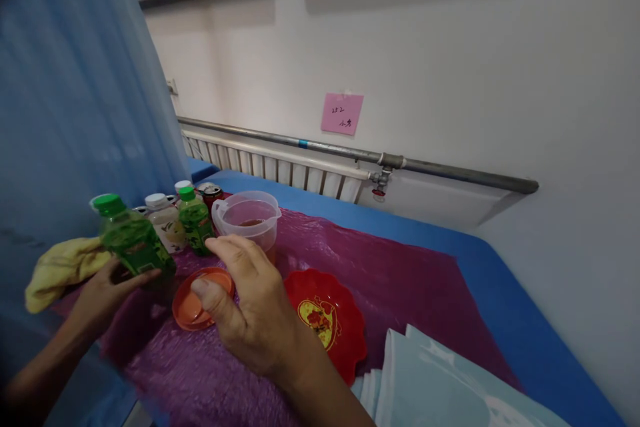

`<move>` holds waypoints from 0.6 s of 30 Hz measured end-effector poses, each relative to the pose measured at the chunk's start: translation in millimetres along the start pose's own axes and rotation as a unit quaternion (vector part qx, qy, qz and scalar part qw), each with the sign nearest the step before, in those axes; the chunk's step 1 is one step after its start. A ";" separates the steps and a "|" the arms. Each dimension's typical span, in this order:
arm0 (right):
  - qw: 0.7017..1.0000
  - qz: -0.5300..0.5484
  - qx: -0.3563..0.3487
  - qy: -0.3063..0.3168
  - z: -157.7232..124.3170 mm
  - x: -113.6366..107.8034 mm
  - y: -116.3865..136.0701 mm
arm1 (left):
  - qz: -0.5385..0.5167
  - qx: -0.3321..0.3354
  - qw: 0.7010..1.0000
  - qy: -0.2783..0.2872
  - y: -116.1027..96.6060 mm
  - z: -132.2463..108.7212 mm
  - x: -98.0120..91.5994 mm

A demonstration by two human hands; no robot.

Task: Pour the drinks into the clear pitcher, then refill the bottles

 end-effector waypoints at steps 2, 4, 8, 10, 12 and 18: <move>1.000 -0.005 0.009 0.013 -0.3 3.6 -1.6 | -0.003 -0.002 1.000 -0.031 12.0 7.8 -1.4; 1.000 -0.009 0.015 0.020 -0.2 4.9 -3.3 | -0.002 0.003 0.998 -0.058 24.6 15.2 -0.7; 1.000 -0.017 0.012 0.003 2.1 -1.3 -6.4 | 0.028 0.020 0.997 -0.066 41.6 30.7 6.4; 1.000 -0.024 0.009 -0.010 4.0 -4.5 -8.9 | 0.055 0.026 0.996 -0.070 44.8 36.3 7.8; 0.999 -0.033 0.009 -0.014 5.7 -4.7 -12.2 | 0.075 0.030 0.994 -0.077 45.3 39.0 8.3; 0.998 -0.059 0.002 -0.006 7.4 3.0 -18.2 | 0.092 0.024 0.992 -0.079 42.2 34.3 13.2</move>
Point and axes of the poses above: each hand's wrist, its own z-axis towards the middle knuckle, its own x-axis out of the palm, y = z × x, the point moved 9 cm from there along z, towards the middle knuckle, and after that the axes turned 14 degrees about x, right-handed, at the moved point
